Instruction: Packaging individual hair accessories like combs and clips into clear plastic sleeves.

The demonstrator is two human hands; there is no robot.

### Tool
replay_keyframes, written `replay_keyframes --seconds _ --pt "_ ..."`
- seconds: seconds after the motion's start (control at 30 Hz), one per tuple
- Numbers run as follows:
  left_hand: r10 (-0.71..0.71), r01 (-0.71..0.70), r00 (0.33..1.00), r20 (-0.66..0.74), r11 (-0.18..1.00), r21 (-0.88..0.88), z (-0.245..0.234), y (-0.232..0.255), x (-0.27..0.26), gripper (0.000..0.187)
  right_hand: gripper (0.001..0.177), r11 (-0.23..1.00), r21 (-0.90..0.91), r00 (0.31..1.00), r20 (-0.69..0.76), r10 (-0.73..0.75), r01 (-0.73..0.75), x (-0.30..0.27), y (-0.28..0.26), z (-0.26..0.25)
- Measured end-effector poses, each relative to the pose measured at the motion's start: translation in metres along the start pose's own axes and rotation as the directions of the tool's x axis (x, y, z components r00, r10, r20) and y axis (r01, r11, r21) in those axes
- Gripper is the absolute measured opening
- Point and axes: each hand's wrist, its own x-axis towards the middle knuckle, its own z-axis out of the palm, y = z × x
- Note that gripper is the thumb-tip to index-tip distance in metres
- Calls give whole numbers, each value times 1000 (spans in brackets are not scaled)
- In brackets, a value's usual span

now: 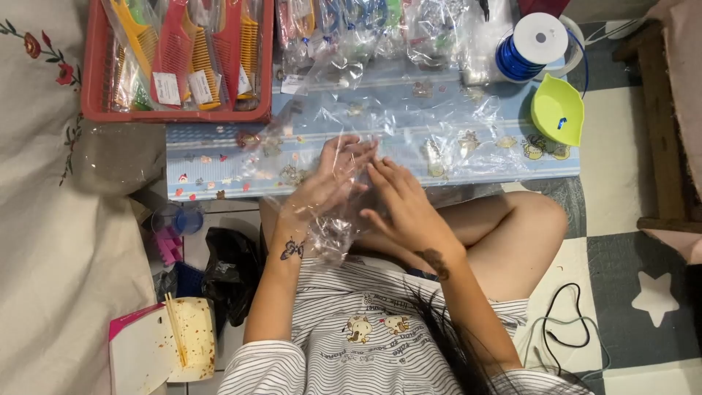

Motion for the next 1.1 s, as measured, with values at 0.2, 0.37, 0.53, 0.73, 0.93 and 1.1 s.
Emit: replay_keyframes --seconds 0.2,0.37,0.53,0.73,0.93,1.1 --pt "82 -89 996 -42 968 -236 -6 -18 1 49 59 997 77 1000 15 3 -4 -1 2 -10" --pt "201 -225 967 -155 961 -163 6 -24 -1 44 69 979 189 997 15 74 -75 -14 -21 -25" --pt "273 -285 945 -182 958 -41 56 -13 -3 45 75 952 302 998 12 54 -56 -17 -24 0" --pt "279 -242 939 -200 951 193 91 10 -19 44 77 947 319 999 37 24 -34 -24 -25 1" --pt "478 -338 861 -176 794 505 60 -6 -37 65 72 927 374 1000 4 31 -30 -22 -23 -4" --pt "391 -105 903 -179 606 789 34 2 -47 56 67 946 317 998 15 61 -62 -22 -19 1"
